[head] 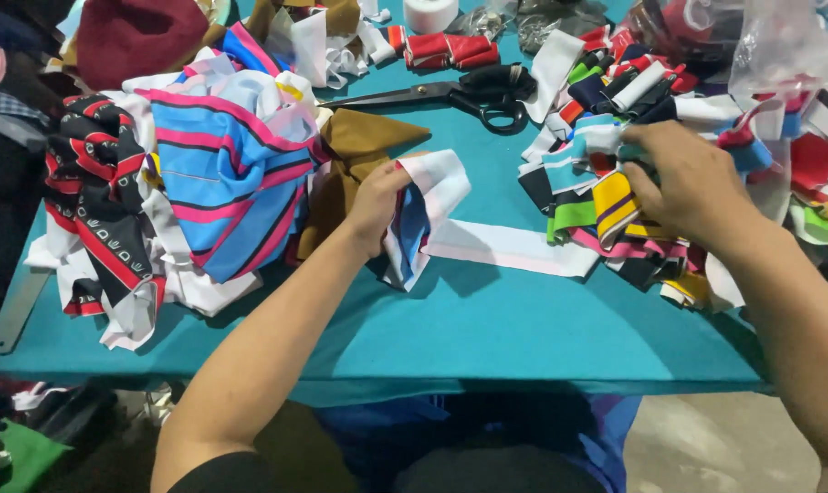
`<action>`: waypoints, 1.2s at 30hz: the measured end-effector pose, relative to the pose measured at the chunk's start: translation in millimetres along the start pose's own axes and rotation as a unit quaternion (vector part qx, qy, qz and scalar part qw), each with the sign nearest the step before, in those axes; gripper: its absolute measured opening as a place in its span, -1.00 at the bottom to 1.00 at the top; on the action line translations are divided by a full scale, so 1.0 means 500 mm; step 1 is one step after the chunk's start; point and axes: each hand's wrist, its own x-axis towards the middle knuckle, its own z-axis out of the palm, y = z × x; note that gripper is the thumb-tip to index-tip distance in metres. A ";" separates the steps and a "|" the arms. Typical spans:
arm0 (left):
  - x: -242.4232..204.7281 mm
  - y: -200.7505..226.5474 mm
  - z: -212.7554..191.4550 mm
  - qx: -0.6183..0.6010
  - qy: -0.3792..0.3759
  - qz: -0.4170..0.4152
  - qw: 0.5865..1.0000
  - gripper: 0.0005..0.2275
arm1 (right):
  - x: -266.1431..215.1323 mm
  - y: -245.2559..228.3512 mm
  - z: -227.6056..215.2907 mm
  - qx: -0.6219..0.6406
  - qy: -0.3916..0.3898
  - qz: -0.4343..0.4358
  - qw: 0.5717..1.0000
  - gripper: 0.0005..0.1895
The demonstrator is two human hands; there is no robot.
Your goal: The person is sorting, folding, and arranging small strips of colorful fabric on a blue work table.
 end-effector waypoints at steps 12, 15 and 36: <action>-0.016 -0.002 0.002 0.164 -0.179 0.171 0.955 -0.69 | 0.009 -0.091 0.133 -0.102 0.030 -0.286 0.952 -0.43; 0.017 -0.041 0.000 0.102 -0.173 0.228 0.953 -0.77 | 0.008 -0.075 0.109 -0.117 0.082 -0.206 0.968 -0.57; 0.009 -0.087 0.020 0.408 -0.113 0.410 0.808 -0.84 | -0.054 -0.176 -0.021 0.235 0.076 -0.264 0.933 -0.45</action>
